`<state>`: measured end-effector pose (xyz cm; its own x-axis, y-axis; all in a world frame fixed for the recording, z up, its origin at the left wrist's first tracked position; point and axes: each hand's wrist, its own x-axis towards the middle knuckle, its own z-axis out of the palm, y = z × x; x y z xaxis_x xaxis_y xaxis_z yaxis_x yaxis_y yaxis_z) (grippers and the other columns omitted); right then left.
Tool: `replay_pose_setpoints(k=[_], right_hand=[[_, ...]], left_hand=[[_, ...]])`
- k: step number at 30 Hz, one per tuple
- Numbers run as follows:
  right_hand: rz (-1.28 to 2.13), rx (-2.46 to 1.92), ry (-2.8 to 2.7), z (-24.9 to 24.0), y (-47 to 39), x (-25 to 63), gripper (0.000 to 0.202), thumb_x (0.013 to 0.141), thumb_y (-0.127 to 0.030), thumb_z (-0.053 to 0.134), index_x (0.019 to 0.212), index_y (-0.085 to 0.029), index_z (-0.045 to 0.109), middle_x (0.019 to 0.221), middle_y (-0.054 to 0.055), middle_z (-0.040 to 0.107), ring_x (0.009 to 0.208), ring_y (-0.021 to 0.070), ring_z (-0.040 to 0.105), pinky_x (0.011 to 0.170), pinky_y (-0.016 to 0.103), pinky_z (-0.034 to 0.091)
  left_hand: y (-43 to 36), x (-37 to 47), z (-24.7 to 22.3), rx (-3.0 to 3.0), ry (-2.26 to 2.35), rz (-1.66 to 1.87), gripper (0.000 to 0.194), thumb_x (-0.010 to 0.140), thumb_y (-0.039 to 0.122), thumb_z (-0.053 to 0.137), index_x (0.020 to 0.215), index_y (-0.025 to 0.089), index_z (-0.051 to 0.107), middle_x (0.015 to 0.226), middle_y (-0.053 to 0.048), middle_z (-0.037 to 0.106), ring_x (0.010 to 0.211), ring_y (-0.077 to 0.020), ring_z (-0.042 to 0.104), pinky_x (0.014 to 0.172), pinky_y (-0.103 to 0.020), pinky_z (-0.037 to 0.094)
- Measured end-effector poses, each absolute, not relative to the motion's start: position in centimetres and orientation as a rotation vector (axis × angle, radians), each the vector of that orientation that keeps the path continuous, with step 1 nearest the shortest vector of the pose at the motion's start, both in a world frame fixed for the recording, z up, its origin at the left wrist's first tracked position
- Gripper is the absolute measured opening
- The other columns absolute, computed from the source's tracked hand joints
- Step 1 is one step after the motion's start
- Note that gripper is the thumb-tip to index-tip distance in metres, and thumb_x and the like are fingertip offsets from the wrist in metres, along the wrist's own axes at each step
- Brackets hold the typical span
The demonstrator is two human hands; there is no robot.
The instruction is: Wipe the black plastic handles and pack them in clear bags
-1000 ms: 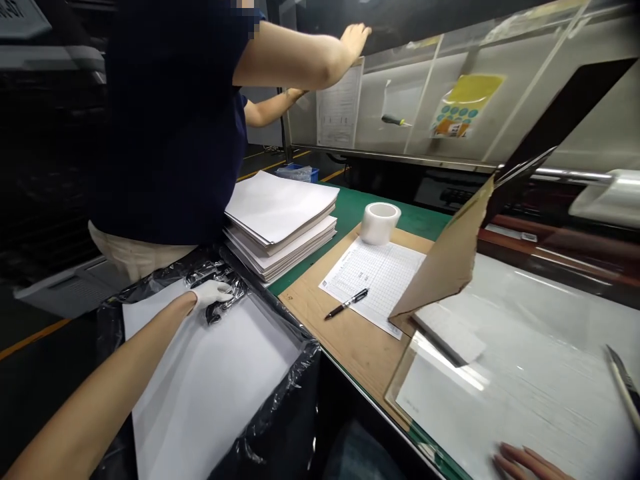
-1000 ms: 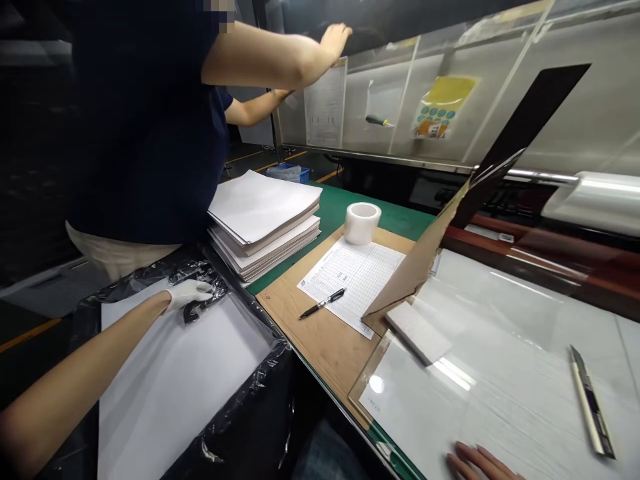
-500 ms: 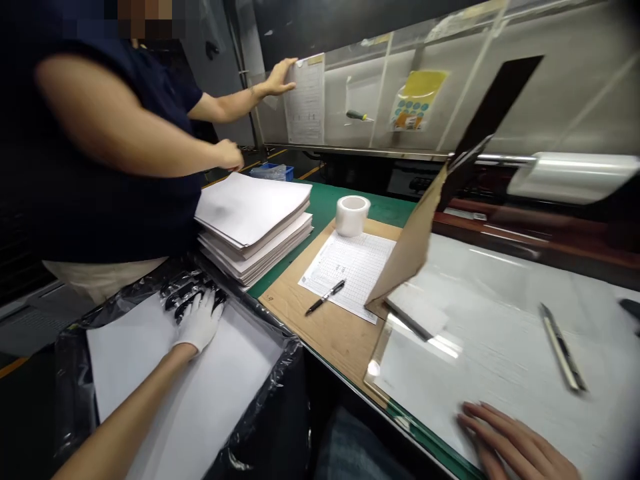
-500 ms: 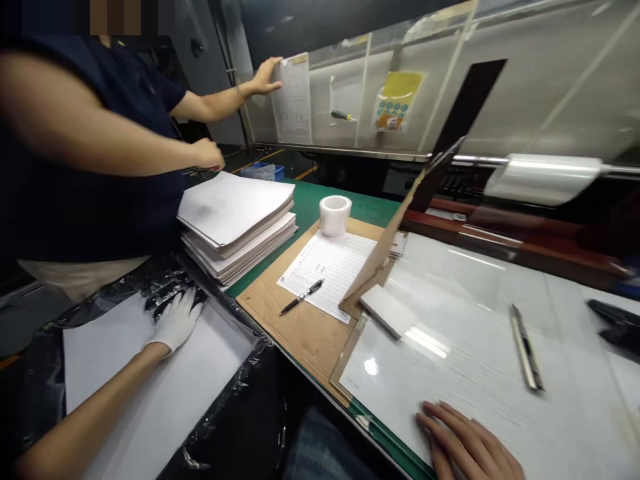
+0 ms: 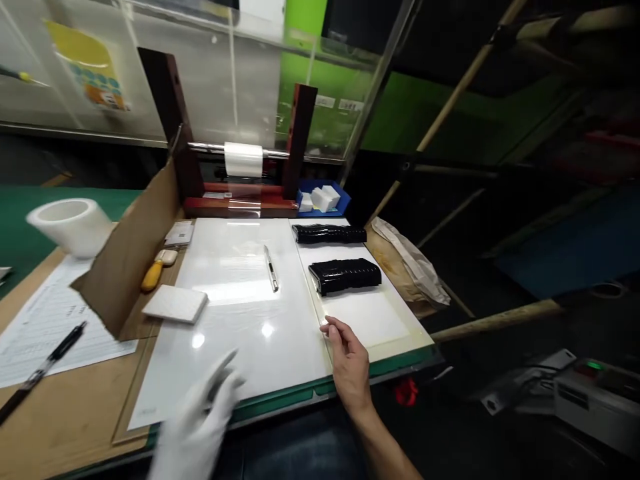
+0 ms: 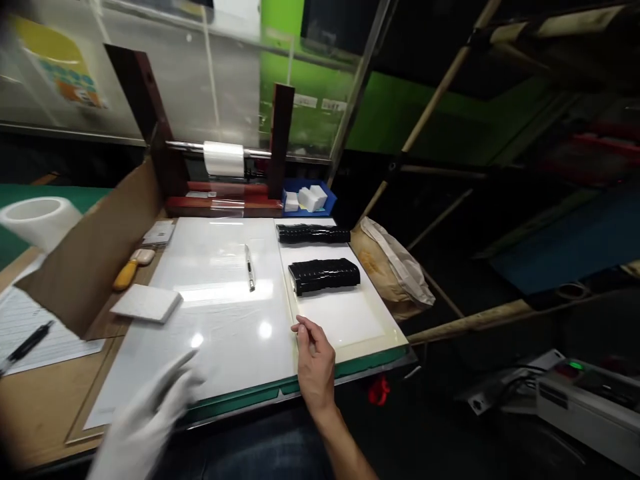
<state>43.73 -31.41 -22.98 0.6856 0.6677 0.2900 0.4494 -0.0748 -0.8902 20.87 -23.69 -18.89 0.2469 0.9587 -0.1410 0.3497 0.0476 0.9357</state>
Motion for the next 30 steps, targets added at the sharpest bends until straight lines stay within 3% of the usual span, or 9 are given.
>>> replay_pose_setpoints(k=[3,5,7,10,13,15,21,26,30], right_hand=[[0.291,-1.675,-0.829,-23.4,-31.5,44.2,0.032,0.101,-0.042,0.051,0.113,-0.02,0.069,0.094,0.006,0.073,0.09,0.0192,0.07,0.086,0.032,0.056],[0.328,-1.643,-0.801,-23.2,-31.4,44.0,0.031,0.1,-0.043,0.052,0.113,-0.021,0.07,0.096,0.006,0.073,0.091,0.019,0.07,0.085,0.031,0.056],[0.343,-1.617,-0.768,-23.0,-31.3,43.9,0.031,0.1,-0.043,0.052,0.113,-0.022,0.07,0.096,0.005,0.073,0.091,0.0189,0.07,0.085,0.03,0.055],[0.361,-1.587,-0.729,-22.8,-31.4,44.0,0.031,0.099,-0.044,0.052,0.114,-0.023,0.07,0.095,0.005,0.073,0.091,0.019,0.069,0.086,0.03,0.054],[0.413,-1.572,-0.693,-22.5,-31.7,44.1,0.034,0.099,-0.048,0.052,0.109,-0.022,0.07,0.095,0.005,0.072,0.091,0.0192,0.068,0.085,0.03,0.053],[0.505,-1.57,-0.681,-21.9,-31.9,43.9,0.035,0.099,-0.051,0.052,0.1,-0.021,0.07,0.091,0.005,0.071,0.088,0.0186,0.067,0.082,0.028,0.053],[1.093,-1.491,-0.861,-18.7,-32.0,40.3,0.036,0.096,-0.054,0.058,0.096,-0.022,0.073,0.081,0.001,0.07,0.078,0.0147,0.066,0.074,0.023,0.052],[1.306,-1.44,-1.036,-17.8,-31.0,36.6,0.042,0.096,-0.057,0.056,0.087,-0.018,0.069,0.077,0.002,0.07,0.076,0.0177,0.068,0.073,0.027,0.055],[1.297,-1.365,-1.325,-16.8,-26.3,34.3,0.036,0.096,-0.053,0.058,0.095,-0.02,0.073,0.088,0.003,0.074,0.085,0.0209,0.07,0.08,0.032,0.057]], left_hand=[[-21.7,30.4,-17.4,1.236,1.023,0.46,0.049,0.095,0.04,0.062,0.137,0.018,0.054,0.082,-0.003,0.073,0.058,-0.0158,0.068,0.051,-0.026,0.055],[-19.4,36.6,-17.0,1.186,0.975,0.392,0.049,0.093,0.038,0.065,0.135,0.013,0.054,0.069,0.0,0.068,0.042,-0.0131,0.059,0.038,-0.023,0.046],[-17.7,41.1,-17.0,1.178,0.982,0.412,0.036,0.096,0.041,0.063,0.118,0.012,0.061,0.067,0.003,0.063,0.039,-0.0072,0.051,0.037,-0.019,0.041],[-17.5,42.7,-17.1,1.137,1.001,0.473,0.034,0.094,0.046,0.065,0.098,0.013,0.065,0.064,0.005,0.058,0.04,-0.0038,0.043,0.037,-0.015,0.035],[-20.0,38.5,-17.0,1.049,1.002,0.526,0.041,0.082,0.056,0.072,0.095,0.018,0.068,0.058,0.005,0.056,0.04,-0.0057,0.046,0.036,-0.015,0.035],[-22.2,33.9,-16.9,0.969,1.033,0.556,0.045,0.076,0.064,0.072,0.092,0.022,0.069,0.057,0.004,0.059,0.044,-0.01,0.054,0.037,-0.018,0.042],[-27.8,21.5,-17.3,0.755,1.232,0.64,0.038,0.066,0.062,0.08,0.073,0.026,0.07,0.064,-0.002,0.071,0.064,-0.0214,0.071,0.05,-0.026,0.059],[-28.2,15.7,-17.7,0.929,1.243,0.636,0.052,0.074,0.074,0.066,0.072,0.023,0.075,0.075,-0.006,0.076,0.075,-0.0258,0.074,0.071,-0.033,0.064],[-27.8,12.0,-18.5,1.045,1.36,0.754,0.045,0.074,0.064,0.075,0.088,0.021,0.076,0.086,-0.005,0.078,0.087,-0.0272,0.074,0.084,-0.032,0.061]])
